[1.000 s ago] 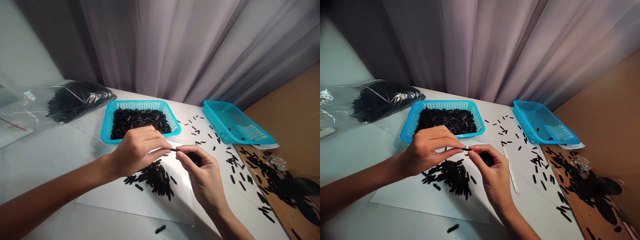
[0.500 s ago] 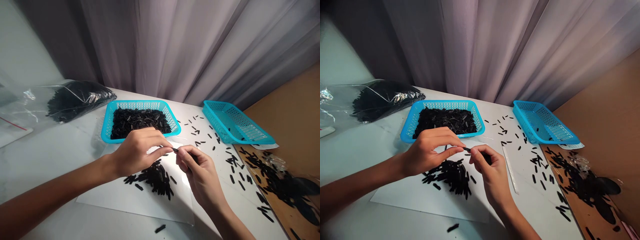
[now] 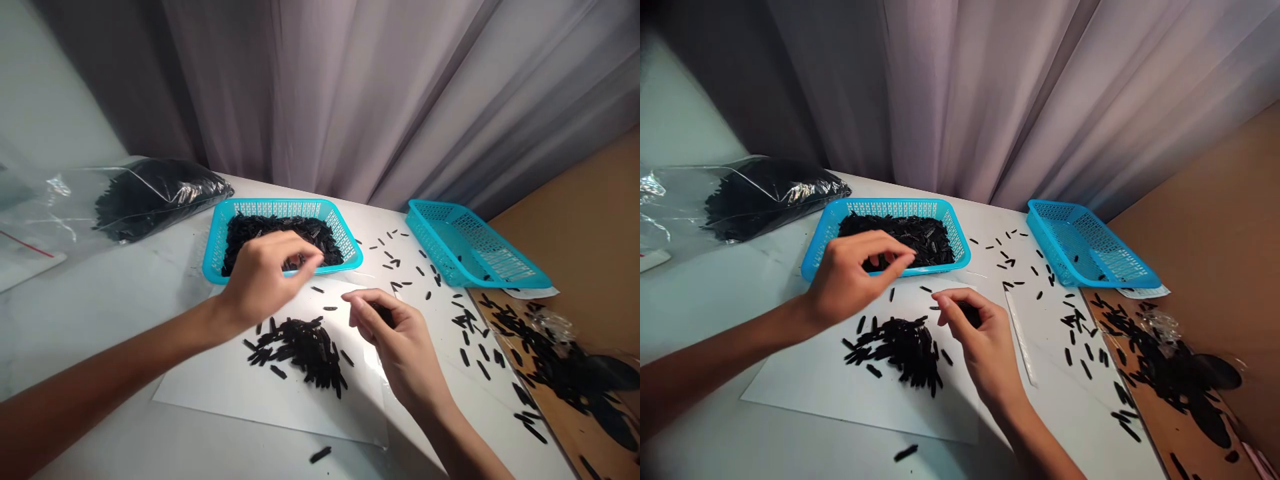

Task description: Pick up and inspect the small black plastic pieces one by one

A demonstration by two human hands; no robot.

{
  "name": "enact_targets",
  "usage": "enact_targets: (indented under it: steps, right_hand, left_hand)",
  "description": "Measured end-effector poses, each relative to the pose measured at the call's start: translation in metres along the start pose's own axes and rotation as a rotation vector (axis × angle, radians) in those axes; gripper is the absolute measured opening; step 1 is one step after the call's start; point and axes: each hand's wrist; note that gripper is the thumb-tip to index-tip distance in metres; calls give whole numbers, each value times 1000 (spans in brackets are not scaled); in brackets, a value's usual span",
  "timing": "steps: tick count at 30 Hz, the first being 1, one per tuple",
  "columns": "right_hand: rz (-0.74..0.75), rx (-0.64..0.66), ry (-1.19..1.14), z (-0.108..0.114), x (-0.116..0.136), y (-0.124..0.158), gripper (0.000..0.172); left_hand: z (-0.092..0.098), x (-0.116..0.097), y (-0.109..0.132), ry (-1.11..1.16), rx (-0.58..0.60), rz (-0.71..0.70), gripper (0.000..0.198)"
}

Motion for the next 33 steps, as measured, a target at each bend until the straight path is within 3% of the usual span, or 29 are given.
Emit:
enact_targets:
  steps: [1,4,6,9,11,14,22,26,33]
  right_hand:
    - [2,15,132,2,-3,-3,20]
    - [66,36,518,9,-21,-14,18]
    - [78,54,596,14,-33,-21,13]
    - [93,81,622,18,-43,-27,8]
    - [125,74,629,17,-41,-26,10]
    - [187,43,628,10,-30,-19,10]
    - [493,-180,705,-1,-16,-3,8]
    - [480,-216,667,1,-15,-3,9]
    - [382,-154,508,3,-12,-3,6]
  left_hand:
    - [-1,9,-1,-56,-2,67,7]
    - [-3,27,-2,-147,55,184,34]
    - [-5,28,-2,-153,108,131,37]
    - [-7,14,1,-182,212,-61,23]
    - [-7,4,4,-190,320,-157,15]
    - [-7,-5,7,-117,449,-169,13]
    - [-5,-9,6,149,338,-143,7]
    - [-5,-12,4,259,297,-127,4]
    - [0,-16,0,330,289,-35,3]
Point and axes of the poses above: each hand's wrist, its own y-axis away from the middle knuckle, its own z-axis out of the back of the hand, x = y × z, and after that the axes turned 14 degrees about x, right-handed
